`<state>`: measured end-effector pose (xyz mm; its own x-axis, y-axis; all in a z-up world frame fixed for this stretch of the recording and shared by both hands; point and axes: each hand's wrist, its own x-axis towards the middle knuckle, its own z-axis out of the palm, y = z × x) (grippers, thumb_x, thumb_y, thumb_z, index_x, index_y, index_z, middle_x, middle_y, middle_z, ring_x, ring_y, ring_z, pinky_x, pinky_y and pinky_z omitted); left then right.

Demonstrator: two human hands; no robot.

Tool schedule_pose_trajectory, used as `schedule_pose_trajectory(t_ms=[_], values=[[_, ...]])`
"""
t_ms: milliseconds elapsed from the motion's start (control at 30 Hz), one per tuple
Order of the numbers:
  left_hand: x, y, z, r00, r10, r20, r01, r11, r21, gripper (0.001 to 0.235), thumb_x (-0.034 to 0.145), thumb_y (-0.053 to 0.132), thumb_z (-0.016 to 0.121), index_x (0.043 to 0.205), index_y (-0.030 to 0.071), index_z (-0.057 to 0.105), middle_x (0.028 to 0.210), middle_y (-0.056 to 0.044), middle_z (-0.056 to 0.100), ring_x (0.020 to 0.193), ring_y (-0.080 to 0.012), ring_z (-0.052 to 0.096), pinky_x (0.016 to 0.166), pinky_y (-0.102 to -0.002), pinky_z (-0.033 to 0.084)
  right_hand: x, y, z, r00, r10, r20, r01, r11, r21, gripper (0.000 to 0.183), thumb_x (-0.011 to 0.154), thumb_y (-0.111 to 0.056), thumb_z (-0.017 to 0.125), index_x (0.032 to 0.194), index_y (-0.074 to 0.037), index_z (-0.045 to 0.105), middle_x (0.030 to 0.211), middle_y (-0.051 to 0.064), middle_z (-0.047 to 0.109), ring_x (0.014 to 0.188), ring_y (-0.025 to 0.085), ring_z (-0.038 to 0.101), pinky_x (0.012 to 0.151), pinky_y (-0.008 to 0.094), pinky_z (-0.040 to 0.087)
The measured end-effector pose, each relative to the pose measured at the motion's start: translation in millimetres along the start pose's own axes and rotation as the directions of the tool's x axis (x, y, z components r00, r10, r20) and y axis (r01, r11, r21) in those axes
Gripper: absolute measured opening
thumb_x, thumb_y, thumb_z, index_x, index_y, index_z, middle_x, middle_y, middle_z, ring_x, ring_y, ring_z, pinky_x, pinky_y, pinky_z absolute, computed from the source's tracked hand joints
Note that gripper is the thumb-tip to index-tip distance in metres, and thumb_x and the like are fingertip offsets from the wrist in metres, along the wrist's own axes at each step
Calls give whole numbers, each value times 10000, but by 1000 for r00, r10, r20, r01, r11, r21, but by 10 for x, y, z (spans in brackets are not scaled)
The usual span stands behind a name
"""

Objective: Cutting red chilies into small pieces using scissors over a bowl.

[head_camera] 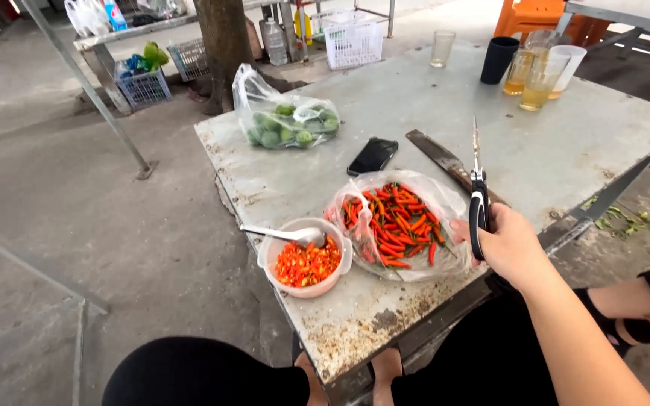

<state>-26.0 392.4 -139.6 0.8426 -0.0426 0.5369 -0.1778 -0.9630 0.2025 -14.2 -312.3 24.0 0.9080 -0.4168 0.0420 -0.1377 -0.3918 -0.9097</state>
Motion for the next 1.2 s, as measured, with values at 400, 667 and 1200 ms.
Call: schedule_pose_trajectory(t_ms=[400, 667, 1200], values=[[1901, 4561, -176, 756, 610, 238, -394, 715, -577, 278, 810, 246, 624, 1048, 112, 673, 935, -116, 694, 954, -331, 640, 852, -415, 486, 764, 58, 155, 994, 109, -7, -105, 939, -328, 561, 609, -346, 821, 965, 32, 608, 857, 199, 672, 912, 340, 659, 812, 385, 483], [2302, 5359, 886, 386, 813, 437, -554, 582, -595, 143, 817, 193, 580, 895, 96, 651, 921, -71, 659, 950, -288, 634, 804, -390, 514, 1157, 526, 193, 984, -179, -3, 169, 923, 345, 171, 695, -22, 703, 810, 3, 579, 509, 111, 553, 387, 160, 525, 348, 238, 422], [2526, 5853, 1442, 578, 806, 125, -706, 572, -417, 311, 710, 221, 712, 970, 116, 576, 938, -40, 535, 977, -270, 564, 767, -387, 503, 1068, 685, -78, 893, -356, -276, 443, 576, 687, 245, 740, 25, 668, 880, 14, 467, 708, 181, 573, 479, 154, 536, 373, 223, 440]])
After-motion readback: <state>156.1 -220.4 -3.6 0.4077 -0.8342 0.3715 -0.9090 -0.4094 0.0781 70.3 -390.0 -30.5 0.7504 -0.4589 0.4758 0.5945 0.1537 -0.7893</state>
